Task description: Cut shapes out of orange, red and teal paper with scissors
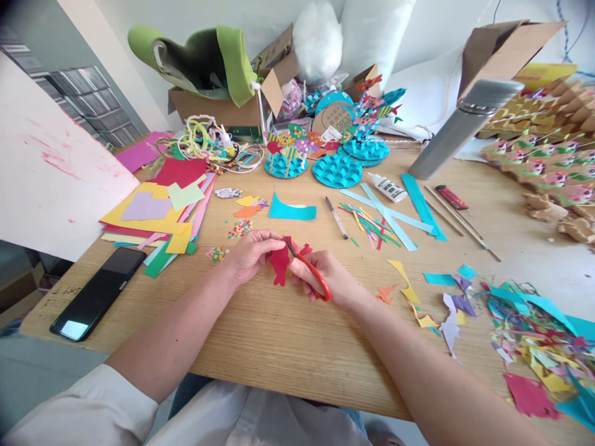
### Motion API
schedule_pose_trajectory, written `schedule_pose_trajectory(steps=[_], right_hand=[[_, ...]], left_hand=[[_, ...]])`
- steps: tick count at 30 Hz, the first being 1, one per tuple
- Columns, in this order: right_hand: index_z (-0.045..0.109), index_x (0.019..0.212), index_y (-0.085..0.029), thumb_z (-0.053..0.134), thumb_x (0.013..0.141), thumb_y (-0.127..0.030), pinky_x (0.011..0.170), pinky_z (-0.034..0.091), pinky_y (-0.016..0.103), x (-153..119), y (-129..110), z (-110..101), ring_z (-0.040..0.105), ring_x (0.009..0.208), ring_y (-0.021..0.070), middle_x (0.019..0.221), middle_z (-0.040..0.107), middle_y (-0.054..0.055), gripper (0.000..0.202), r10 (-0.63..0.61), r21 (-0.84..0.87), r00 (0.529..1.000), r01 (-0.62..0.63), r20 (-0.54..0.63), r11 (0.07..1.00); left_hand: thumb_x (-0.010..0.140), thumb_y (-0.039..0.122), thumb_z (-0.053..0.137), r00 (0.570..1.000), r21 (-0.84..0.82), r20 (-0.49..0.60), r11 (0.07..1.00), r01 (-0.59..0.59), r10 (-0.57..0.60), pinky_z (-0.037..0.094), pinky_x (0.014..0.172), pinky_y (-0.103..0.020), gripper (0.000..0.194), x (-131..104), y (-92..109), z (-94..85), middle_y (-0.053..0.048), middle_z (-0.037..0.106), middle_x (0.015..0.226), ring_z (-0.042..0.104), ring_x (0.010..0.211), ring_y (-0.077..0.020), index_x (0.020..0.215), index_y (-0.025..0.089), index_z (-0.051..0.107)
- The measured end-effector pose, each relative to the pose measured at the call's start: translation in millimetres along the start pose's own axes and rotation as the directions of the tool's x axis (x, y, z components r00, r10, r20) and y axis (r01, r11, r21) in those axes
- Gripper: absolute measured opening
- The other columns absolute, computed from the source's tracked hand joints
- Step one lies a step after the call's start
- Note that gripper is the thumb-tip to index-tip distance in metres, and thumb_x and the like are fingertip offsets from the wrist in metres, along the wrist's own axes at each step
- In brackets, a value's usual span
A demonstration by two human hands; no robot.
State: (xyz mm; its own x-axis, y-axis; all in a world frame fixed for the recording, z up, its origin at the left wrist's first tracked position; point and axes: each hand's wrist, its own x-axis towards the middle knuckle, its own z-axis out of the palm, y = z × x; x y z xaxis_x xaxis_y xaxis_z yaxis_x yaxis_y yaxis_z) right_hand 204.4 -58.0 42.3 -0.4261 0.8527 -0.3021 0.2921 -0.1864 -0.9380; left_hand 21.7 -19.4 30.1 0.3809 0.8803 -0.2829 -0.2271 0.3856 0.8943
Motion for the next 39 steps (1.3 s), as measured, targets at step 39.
schedule_pose_trajectory(steps=[39], right_hand=[[0.06,0.066,-0.014,0.058,0.068,-0.083,0.04,0.03,0.021,-1.0,-0.9,-0.7,0.047,0.038,0.0089,0.047,0.052,0.0,0.069,0.006,0.028,1.0,-0.007,0.018,1.0]], left_hand=[[0.061,0.028,0.079,0.999,-0.022,0.013,0.999,0.038,-0.038,0.042,0.059,-0.024,0.022,-0.5,1.1,0.4,-0.003,0.068,0.065,0.059,0.057,-0.0108,0.073,0.012,0.069]])
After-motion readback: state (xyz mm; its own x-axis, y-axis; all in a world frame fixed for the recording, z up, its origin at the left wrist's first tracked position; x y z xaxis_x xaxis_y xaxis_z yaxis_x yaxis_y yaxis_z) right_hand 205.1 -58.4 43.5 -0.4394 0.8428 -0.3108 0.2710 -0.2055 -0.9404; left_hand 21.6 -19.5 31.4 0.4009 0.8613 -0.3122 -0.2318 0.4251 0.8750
